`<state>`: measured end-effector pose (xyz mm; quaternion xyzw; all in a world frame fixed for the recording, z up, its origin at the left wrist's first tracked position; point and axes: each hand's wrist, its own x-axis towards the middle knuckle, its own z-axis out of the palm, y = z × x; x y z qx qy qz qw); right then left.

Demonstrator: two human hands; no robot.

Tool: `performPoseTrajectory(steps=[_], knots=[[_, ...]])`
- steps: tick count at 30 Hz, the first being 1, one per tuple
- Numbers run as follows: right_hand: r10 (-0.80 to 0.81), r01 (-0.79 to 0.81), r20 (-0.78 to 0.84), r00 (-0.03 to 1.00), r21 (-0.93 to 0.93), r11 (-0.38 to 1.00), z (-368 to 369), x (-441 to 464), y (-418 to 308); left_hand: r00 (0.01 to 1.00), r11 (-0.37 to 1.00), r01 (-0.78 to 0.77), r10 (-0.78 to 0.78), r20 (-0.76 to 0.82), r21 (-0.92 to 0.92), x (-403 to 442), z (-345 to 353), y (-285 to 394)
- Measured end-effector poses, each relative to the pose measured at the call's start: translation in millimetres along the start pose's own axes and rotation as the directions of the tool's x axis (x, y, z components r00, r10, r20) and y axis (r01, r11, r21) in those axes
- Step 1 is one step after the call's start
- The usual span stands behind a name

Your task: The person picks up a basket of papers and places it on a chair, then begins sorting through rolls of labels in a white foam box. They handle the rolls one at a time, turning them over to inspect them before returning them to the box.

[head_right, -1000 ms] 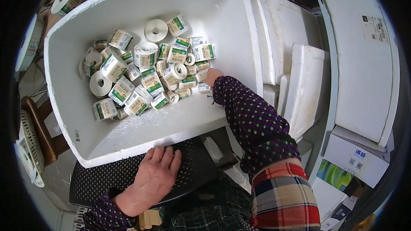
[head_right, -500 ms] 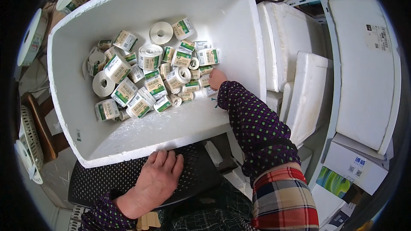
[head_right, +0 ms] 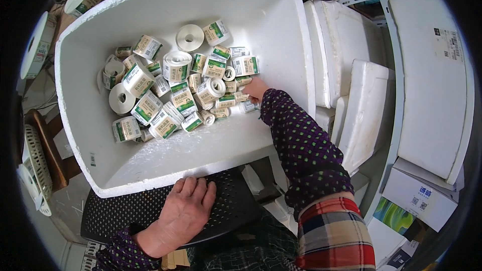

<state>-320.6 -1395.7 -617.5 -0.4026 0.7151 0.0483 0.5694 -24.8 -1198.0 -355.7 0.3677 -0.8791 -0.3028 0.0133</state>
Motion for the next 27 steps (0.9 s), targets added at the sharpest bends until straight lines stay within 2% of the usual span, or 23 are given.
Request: performPoseTrajectory(steps=[4, 6, 9, 13, 15, 19, 21, 27], knots=[[0.029, -0.028, 0.036, 0.999, -0.023, 0.999, -2.1, -6.8, -3.0, 1.000, 1.000, -0.005, 0.005, 0.000, 0.008, 0.9, 0.2, 0.2], [0.000, -0.008, -0.095, 0.995, -0.080, 0.997, 2.5, 0.7, -3.5, 1.000, 1.000, -0.013, 0.014, -0.018, 0.010, 1.8, 1.8, -1.1], [-0.036, 0.014, -0.151, 0.988, -0.144, 0.989, 6.3, 6.2, 2.1, 0.999, 1.000, -0.022, 0.022, -0.036, 0.011, 2.1, 2.1, -1.5], [-0.015, 0.002, -0.154, 0.988, -0.085, 0.996, 7.2, 1.8, -4.7, 0.999, 1.000, -0.021, 0.022, -0.035, 0.019, 2.6, 1.7, -1.5], [0.077, -0.076, 0.018, 0.997, -0.051, 0.996, 2.0, -5.1, -10.5, 1.000, 1.000, -0.012, 0.012, -0.009, 0.010, 2.2, -0.4, -0.9], [0.008, -0.008, 0.025, 1.000, 0.006, 1.000, -1.3, -2.6, -6.2, 1.000, 1.000, -0.002, 0.002, 0.024, -0.007, 2.5, -1.3, -0.3], [-0.039, 0.041, 0.020, 0.999, -0.124, 0.991, -1.8, 3.4, -3.6, 1.000, 1.000, -0.004, 0.004, 0.014, -0.002, 1.8, 0.2, -0.7], [-0.063, 0.058, -0.032, 0.998, -0.141, 0.988, -0.5, 1.8, -3.2, 0.999, 1.000, -0.019, 0.020, -0.038, 0.017, 3.0, 2.3, -0.1]])
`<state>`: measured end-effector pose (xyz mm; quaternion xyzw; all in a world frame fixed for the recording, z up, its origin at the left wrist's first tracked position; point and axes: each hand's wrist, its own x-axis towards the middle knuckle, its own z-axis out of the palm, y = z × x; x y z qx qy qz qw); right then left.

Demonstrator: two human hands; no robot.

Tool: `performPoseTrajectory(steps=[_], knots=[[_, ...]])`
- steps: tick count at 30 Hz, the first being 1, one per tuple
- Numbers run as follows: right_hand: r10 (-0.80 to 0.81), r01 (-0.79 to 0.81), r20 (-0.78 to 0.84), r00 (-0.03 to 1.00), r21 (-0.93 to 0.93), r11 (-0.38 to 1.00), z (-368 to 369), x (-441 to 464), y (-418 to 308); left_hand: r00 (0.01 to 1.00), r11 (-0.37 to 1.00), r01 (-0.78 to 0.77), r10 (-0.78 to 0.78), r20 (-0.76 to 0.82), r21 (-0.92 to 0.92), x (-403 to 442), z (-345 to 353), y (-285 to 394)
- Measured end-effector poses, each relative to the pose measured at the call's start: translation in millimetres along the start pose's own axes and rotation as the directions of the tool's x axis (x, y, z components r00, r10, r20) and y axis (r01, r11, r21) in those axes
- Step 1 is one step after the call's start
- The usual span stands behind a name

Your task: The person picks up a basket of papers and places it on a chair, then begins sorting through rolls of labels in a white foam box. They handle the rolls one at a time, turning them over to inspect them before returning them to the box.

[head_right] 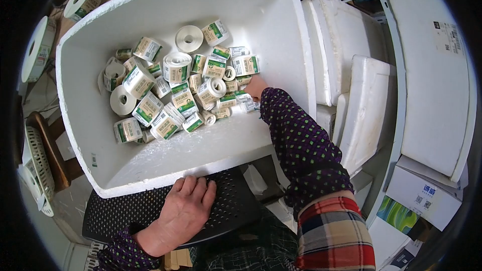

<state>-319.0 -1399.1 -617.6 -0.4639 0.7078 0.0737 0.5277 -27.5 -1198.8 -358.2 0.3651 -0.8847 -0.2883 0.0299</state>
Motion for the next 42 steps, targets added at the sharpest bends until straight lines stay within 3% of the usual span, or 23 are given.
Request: performPoseTrajectory(steps=[3, 12, 25, 27, 31, 33, 34, 36, 39, 42], knots=[[0.021, -0.028, -0.106, 0.994, -0.066, 0.997, 4.1, -1.6, -2.8, 1.000, 1.000, 0.002, -0.002, 0.004, 0.000, 0.2, -0.1, 0.4], [-0.074, 0.035, -0.153, 0.985, -0.245, 0.969, 7.4, 8.1, 5.4, 1.000, 1.000, 0.007, -0.007, 0.017, 0.001, -0.9, -0.3, 1.2], [-0.017, -0.037, -0.247, 0.969, -0.212, 0.976, 9.6, -10.7, -9.8, 1.000, 1.000, -0.004, 0.004, -0.006, 0.000, -1.2, 1.2, 0.6], [-0.268, 0.019, -0.396, 0.878, -0.531, 0.847, 14.5, -8.0, -4.9, 1.000, 1.000, 0.005, -0.005, 0.023, -0.003, -0.9, -2.1, 1.4], [-0.265, 0.058, -0.501, 0.824, -0.390, 0.919, 16.5, 7.5, 7.1, 0.998, 1.000, 0.014, -0.015, 0.056, 0.005, -1.1, -2.4, 2.0], [-0.433, 0.298, -0.512, 0.742, -0.326, 0.897, 15.2, 15.8, 15.8, 0.998, 1.000, 0.017, -0.017, 0.055, 0.010, -1.3, -1.7, 2.1], [-0.434, 0.299, -0.511, 0.742, -0.327, 0.897, 14.7, 30.8, 26.8, 0.998, 1.000, 0.017, -0.018, 0.055, 0.015, -1.4, -1.5, 2.2], [-0.243, 0.182, -0.421, 0.874, -0.181, 0.967, 13.8, 51.3, 33.3, 0.998, 1.000, 0.013, -0.014, 0.055, 0.021, -1.9, -1.2, 2.1], [-0.370, 0.246, -0.436, 0.820, -0.314, 0.917, 11.2, 35.5, 22.3, 0.999, 1.000, 0.011, -0.012, 0.052, 0.025, -1.5, -1.3, 1.6], [-0.335, 0.215, -0.388, 0.858, -0.321, 0.922, 9.8, 25.3, 11.0, 0.999, 1.000, 0.006, -0.007, 0.052, 0.019, -0.9, -2.4, 2.0]])
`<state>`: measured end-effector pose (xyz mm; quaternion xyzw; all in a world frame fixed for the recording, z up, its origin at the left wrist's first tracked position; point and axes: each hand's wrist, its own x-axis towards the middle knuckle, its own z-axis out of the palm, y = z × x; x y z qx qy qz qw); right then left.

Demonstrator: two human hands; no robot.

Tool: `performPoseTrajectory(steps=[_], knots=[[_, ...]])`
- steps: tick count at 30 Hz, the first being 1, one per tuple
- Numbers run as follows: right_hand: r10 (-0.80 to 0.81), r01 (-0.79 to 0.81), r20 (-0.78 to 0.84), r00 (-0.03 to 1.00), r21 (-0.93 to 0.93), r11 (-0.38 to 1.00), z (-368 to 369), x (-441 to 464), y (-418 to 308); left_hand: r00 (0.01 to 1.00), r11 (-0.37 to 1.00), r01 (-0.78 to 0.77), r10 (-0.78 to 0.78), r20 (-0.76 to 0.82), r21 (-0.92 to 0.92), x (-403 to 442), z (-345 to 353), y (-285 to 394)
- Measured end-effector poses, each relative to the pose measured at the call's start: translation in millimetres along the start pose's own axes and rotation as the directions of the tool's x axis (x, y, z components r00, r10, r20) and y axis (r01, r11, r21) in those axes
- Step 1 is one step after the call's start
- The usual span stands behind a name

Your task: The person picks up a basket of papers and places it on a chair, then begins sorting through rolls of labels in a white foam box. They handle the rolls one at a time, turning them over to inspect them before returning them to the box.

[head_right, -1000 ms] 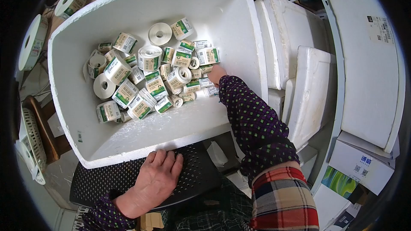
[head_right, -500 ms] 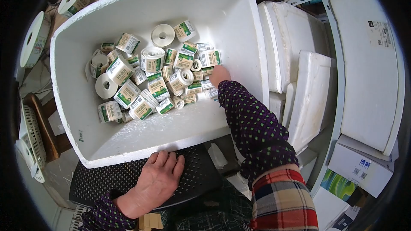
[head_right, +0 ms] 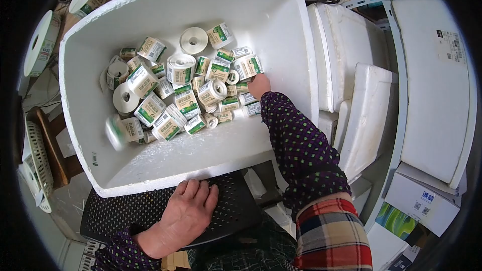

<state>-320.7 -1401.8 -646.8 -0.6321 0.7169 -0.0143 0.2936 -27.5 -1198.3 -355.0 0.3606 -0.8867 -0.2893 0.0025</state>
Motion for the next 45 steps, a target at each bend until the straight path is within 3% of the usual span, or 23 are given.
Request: performPoseTrajectory(steps=[1, 2, 3, 6, 9, 16, 18, 25, 30, 45], knots=[[0.000, 0.000, 0.000, 1.000, 0.001, 1.000, -7.5, -4.2, -9.5, 1.000, 1.000, -0.003, 0.003, 0.003, 0.001, 0.2, -0.3, -0.4], [0.159, -0.177, 0.091, 0.983, 0.263, 0.948, -13.8, -9.1, -19.3, 1.000, 1.000, -0.001, 0.001, 0.006, 0.002, 0.4, -0.1, -1.3], [0.280, -0.354, 0.221, 0.934, 0.484, 0.800, -14.9, -11.5, -23.8, 1.000, 1.000, 0.000, 0.000, -0.001, -0.011, 0.2, 0.1, -1.3], [0.231, -0.378, 0.327, 0.916, 0.515, 0.770, -13.9, -10.4, -12.5, 1.000, 1.000, 0.002, -0.003, -0.013, -0.025, -0.4, 1.8, -0.9], [0.148, -0.244, 0.250, 0.957, 0.417, 0.876, -8.6, -5.6, -7.6, 1.000, 1.000, 0.000, 0.000, -0.018, -0.014, 0.6, 2.4, -1.0], [0.248, -0.315, 0.206, 0.947, 0.430, 0.846, -14.2, -11.3, -21.4, 1.000, 1.000, 0.010, -0.010, 0.004, -0.015, 1.2, 1.9, -0.6], [0.219, -0.365, 0.317, 0.923, 0.537, 0.761, -18.2, -12.7, -23.6, 1.000, 1.000, 0.009, -0.009, 0.003, -0.012, 1.2, 1.6, -0.7], [0.183, -0.327, 0.313, 0.932, 0.505, 0.799, -11.9, -3.7, -12.2, 1.000, 1.000, 0.008, -0.008, 0.016, -0.013, 2.2, -0.5, -1.1], [0.251, -0.325, 0.215, 0.944, 0.462, 0.825, -6.5, -4.6, -12.7, 1.000, 1.000, 0.008, -0.008, 0.004, -0.017, 2.0, 2.0, -0.7], [0.229, -0.293, 0.204, 0.952, 0.389, 0.873, 1.5, 2.4, -1.6, 1.000, 0.999, -0.007, 0.008, -0.030, 0.037, -0.1, 4.8, -0.7]])
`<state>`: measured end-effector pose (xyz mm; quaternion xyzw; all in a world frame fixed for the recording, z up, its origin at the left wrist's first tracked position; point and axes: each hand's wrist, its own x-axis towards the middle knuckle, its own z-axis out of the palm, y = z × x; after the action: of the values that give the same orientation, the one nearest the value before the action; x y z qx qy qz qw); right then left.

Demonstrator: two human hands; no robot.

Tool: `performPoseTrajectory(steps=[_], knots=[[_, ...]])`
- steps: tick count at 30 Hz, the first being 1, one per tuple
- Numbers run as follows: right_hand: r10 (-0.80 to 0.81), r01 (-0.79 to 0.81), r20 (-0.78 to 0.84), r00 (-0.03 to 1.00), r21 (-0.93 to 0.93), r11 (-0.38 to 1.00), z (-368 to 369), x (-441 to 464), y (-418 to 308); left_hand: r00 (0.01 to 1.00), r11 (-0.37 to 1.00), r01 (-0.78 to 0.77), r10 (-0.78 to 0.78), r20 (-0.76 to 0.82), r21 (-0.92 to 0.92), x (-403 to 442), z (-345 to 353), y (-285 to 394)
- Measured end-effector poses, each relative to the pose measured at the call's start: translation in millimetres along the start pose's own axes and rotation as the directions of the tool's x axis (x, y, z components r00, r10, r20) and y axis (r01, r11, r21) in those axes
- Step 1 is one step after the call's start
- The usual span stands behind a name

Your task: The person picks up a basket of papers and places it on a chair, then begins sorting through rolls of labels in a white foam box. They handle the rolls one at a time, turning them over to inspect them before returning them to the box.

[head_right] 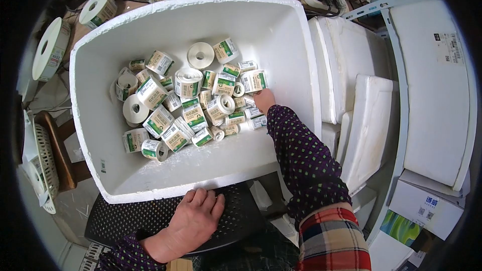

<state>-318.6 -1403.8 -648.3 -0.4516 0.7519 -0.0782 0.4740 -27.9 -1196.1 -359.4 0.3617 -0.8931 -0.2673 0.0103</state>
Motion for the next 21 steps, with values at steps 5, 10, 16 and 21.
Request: performPoseTrajectory(steps=[5, 10, 16, 21], knots=[[-0.208, 0.126, -0.101, 0.973, -0.525, 0.841, -0.8, -10.5, -8.0, 1.000, 1.000, -0.008, 0.008, -0.003, -0.012, 0.6, 0.3, -0.1], [-0.212, 0.178, -0.030, 0.977, -0.436, 0.882, -4.5, -7.1, 1.7, 1.000, 1.000, -0.001, 0.000, -0.028, -0.015, 0.1, 1.3, 0.4], [-0.246, 0.233, 0.014, 0.969, -0.380, 0.895, -7.3, -11.1, 3.8, 1.000, 1.000, 0.004, -0.004, -0.021, 0.004, -1.7, 4.1, 1.7], [-0.246, 0.229, 0.031, 0.969, -0.493, 0.839, -8.1, -13.8, -0.9, 1.000, 1.000, 0.001, 0.000, -0.029, 0.019, -1.9, 4.7, 2.0]])
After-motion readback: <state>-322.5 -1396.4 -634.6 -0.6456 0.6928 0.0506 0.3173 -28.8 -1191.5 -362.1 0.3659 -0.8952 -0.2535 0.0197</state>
